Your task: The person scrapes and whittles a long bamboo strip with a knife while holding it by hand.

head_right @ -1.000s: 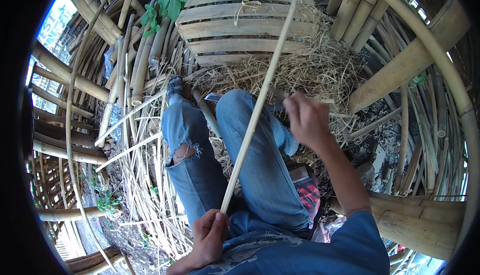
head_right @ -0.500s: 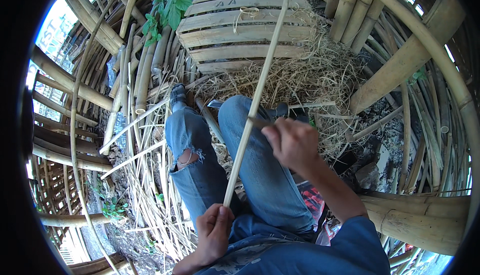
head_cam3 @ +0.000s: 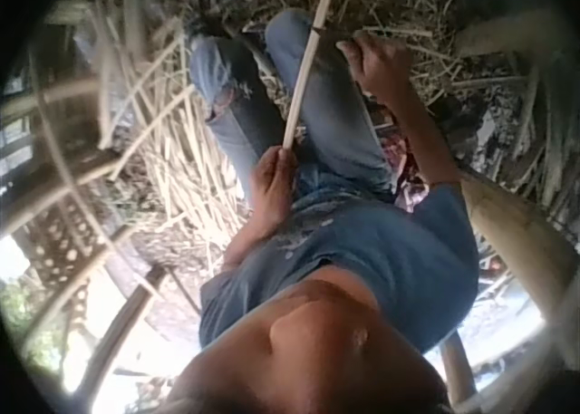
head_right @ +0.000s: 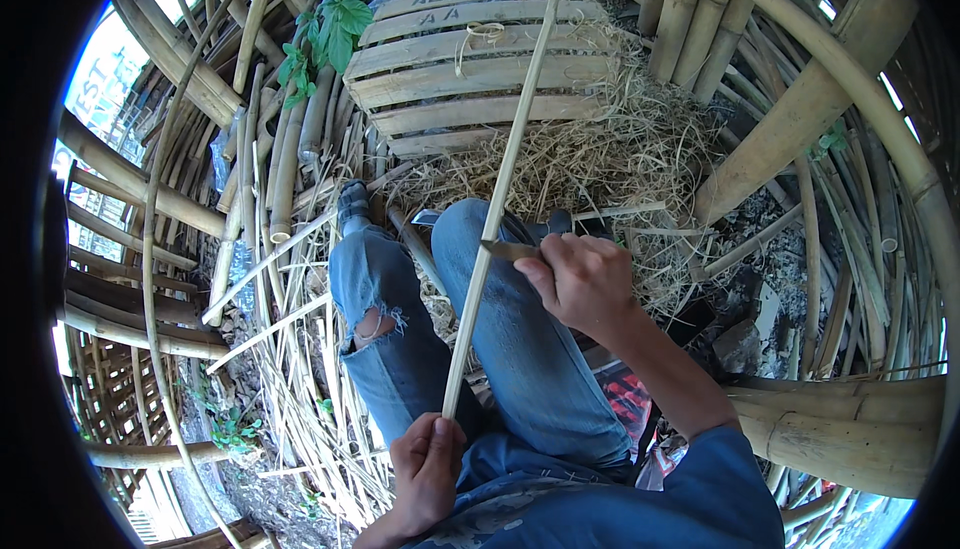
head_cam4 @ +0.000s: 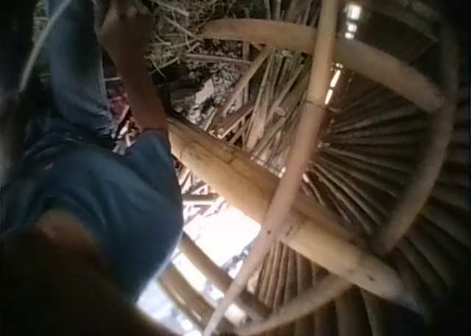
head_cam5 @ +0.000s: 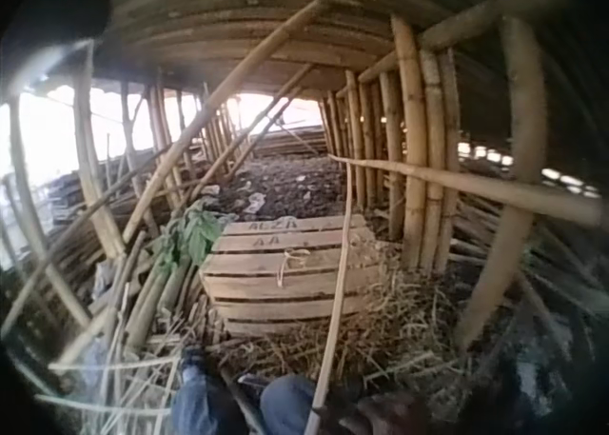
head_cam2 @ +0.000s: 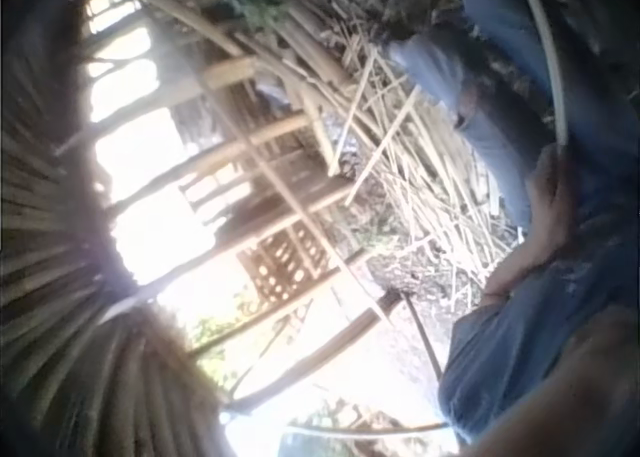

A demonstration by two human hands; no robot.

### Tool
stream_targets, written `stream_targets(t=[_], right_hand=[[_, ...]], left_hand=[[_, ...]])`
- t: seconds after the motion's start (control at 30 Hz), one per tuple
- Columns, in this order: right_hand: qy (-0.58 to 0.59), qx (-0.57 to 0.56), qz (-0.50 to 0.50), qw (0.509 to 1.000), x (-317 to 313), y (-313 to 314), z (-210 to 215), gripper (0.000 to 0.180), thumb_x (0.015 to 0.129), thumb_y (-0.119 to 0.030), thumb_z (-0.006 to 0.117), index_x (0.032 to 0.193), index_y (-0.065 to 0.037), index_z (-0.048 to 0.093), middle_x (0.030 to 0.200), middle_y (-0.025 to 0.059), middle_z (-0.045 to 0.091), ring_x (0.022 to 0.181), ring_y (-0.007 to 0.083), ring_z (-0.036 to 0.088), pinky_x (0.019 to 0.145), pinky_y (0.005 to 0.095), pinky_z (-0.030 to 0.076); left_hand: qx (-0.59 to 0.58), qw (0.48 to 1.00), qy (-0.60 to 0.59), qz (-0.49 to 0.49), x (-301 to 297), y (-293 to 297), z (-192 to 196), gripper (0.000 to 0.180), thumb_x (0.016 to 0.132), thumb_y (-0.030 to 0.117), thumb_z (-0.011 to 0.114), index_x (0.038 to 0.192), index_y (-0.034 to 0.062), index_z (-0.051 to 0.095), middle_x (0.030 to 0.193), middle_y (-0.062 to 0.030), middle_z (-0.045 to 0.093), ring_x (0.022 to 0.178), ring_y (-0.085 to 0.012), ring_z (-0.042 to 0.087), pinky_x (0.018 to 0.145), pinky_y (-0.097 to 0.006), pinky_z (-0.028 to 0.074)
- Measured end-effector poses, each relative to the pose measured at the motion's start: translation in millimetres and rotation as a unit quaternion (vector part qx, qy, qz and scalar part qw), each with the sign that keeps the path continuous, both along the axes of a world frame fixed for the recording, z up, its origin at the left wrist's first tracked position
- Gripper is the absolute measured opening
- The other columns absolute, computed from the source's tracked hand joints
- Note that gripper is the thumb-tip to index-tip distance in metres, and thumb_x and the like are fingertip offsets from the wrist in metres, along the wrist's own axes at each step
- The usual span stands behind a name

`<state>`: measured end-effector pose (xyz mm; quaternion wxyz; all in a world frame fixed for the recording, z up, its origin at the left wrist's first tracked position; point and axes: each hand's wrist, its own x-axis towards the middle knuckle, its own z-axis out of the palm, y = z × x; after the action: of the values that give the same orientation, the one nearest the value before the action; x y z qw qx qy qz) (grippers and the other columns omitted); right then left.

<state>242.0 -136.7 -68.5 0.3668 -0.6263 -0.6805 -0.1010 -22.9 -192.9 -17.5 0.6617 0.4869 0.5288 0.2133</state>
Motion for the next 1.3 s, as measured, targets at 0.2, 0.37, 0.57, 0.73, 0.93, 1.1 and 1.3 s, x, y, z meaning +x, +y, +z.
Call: stream_targets(t=[0.2, 0.37, 0.57, 0.73, 0.93, 1.1, 1.3], right_hand=[[-0.076, 0.037, -0.034, 0.996, 17.5, 9.9, -8.8, 0.038, 0.094, -0.036, 0.051, 0.066, -0.009, 0.047, 0.049, 0.0038, 0.047, 0.04, 0.0209, 0.052, 0.039, 0.0325, 0.041], [-0.074, 0.041, -0.101, 0.991, 33.9, 16.7, -8.9, 0.04, 0.096, -0.035, 0.047, 0.066, -0.009, 0.048, 0.048, 0.0041, 0.048, 0.037, 0.0202, 0.05, 0.036, 0.0326, 0.039], [-0.086, 0.062, -0.117, 0.987, 52.5, 25.4, -5.4, 0.039, 0.097, -0.034, 0.045, 0.067, -0.009, 0.049, 0.048, 0.0044, 0.048, 0.038, 0.0213, 0.051, 0.036, 0.0333, 0.039], [-0.087, 0.066, -0.142, 0.984, 70.2, 30.9, -1.5, 0.039, 0.099, -0.03, 0.041, 0.068, -0.007, 0.048, 0.048, 0.0066, 0.044, 0.039, 0.0246, 0.048, 0.04, 0.0359, 0.037], [-0.101, 0.037, -0.18, 0.978, 86.2, 34.5, 10.0, 0.038, 0.098, -0.03, 0.042, 0.069, -0.007, 0.049, 0.051, 0.0094, 0.05, 0.042, 0.0292, 0.052, 0.042, 0.0386, 0.04], [-0.119, 0.02, -0.186, 0.975, 97.2, 41.2, 12.3, 0.036, 0.097, -0.031, 0.044, 0.073, -0.005, 0.053, 0.058, 0.0105, 0.055, 0.047, 0.0298, 0.056, 0.044, 0.0388, 0.044], [-0.162, 0.037, -0.193, 0.967, 114.8, 49.7, 3.2, 0.033, 0.095, -0.03, 0.046, 0.077, -0.005, 0.056, 0.06, 0.012, 0.057, 0.049, 0.0308, 0.059, 0.044, 0.0403, 0.045]], left_hand=[[0.006, 1.0, 0.008, -0.009, -0.1, -4.1, 2.3, 0.027, 0.1, 0.017, 0.044, 0.084, -0.0011, 0.055, 0.057, 0.0035, 0.043, 0.05, -0.0028, 0.034, 0.045, -0.022, 0.024], [0.013, 1.0, 0.016, -0.024, -5.5, -8.8, -3.6, 0.026, 0.1, 0.018, 0.044, 0.086, -0.0016, 0.055, 0.056, 0.003, 0.044, 0.05, -0.0032, 0.034, 0.045, -0.022, 0.025], [0.022, 0.999, 0.022, -0.041, -10.9, -9.3, 3.4, 0.026, 0.099, 0.017, 0.045, 0.086, -0.0018, 0.056, 0.056, 0.0021, 0.045, 0.049, -0.0032, 0.035, 0.045, -0.021, 0.026], [0.087, 0.993, 0.052, -0.061, -18.9, -11.9, 9.2, 0.028, 0.098, 0.024, 0.046, 0.079, 0.0049, 0.054, 0.064, 0.0005, 0.046, 0.059, -0.0082, 0.039, 0.052, -0.026, 0.031], [0.082, 0.99, 0.088, -0.076, -29.9, -15.8, 22.9, 0.031, 0.099, 0.024, 0.044, 0.077, 0.0035, 0.054, 0.062, 0.0026, 0.045, 0.057, -0.0069, 0.038, 0.05, -0.025, 0.029], [0.044, 0.994, 0.077, -0.06, -39.1, -18.8, 23.1, 0.03, 0.099, 0.024, 0.045, 0.079, 0.0036, 0.055, 0.06, 0.0034, 0.044, 0.055, -0.0065, 0.037, 0.049, -0.024, 0.029], [0.035, 0.994, 0.077, -0.064, -47.9, -22.3, 19.5, 0.031, 0.098, 0.028, 0.047, 0.081, 0.0042, 0.056, 0.06, 0.0043, 0.044, 0.055, -0.0058, 0.036, 0.049, -0.024, 0.029]])
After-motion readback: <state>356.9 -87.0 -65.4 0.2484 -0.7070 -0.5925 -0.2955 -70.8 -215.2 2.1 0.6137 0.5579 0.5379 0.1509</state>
